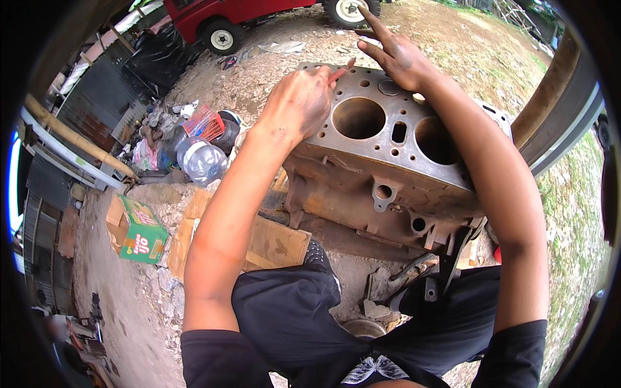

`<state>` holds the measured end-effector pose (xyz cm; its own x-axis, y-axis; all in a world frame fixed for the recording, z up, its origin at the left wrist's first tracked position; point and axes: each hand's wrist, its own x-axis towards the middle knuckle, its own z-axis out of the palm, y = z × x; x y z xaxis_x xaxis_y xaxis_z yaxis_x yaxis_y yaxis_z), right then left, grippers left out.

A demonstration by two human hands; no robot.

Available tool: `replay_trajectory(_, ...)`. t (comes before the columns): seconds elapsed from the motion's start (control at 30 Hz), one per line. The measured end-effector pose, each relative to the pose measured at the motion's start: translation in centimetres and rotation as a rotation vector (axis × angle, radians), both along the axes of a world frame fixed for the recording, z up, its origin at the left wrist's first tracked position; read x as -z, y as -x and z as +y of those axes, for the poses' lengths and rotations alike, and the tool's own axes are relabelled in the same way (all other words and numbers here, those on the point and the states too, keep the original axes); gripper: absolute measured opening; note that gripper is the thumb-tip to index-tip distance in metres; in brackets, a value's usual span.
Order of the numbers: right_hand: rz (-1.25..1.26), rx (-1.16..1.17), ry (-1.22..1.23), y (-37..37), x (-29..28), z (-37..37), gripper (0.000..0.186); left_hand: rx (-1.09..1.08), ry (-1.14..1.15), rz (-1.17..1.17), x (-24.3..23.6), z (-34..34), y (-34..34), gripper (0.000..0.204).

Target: The person sands the top surface of an engine block using a red sanding block, moving it across the flat areas and around the cylinder openings. The person also uses fingers to wipe or feel the surface between sanding passes.

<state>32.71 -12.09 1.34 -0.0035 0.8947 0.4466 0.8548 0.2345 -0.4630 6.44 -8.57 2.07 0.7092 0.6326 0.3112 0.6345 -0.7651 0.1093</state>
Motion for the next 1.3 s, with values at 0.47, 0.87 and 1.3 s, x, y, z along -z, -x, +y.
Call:
replay_trajectory(0.47,0.043,0.010,-0.072,0.0,0.4,1.3,0.087,-0.048,-0.023,-0.021,-0.3,1.5,-1.6,0.031)
replay_trajectory(0.87,0.056,0.024,-0.002,0.7,0.8,1.5,0.086,-0.044,-0.069,0.014,0.2,2.6,-1.8,0.034)
replay_trajectory(1.3,0.011,-0.029,-0.005,0.8,1.1,1.9,0.091,-0.034,-0.117,0.038,0.5,3.7,-2.2,0.034)
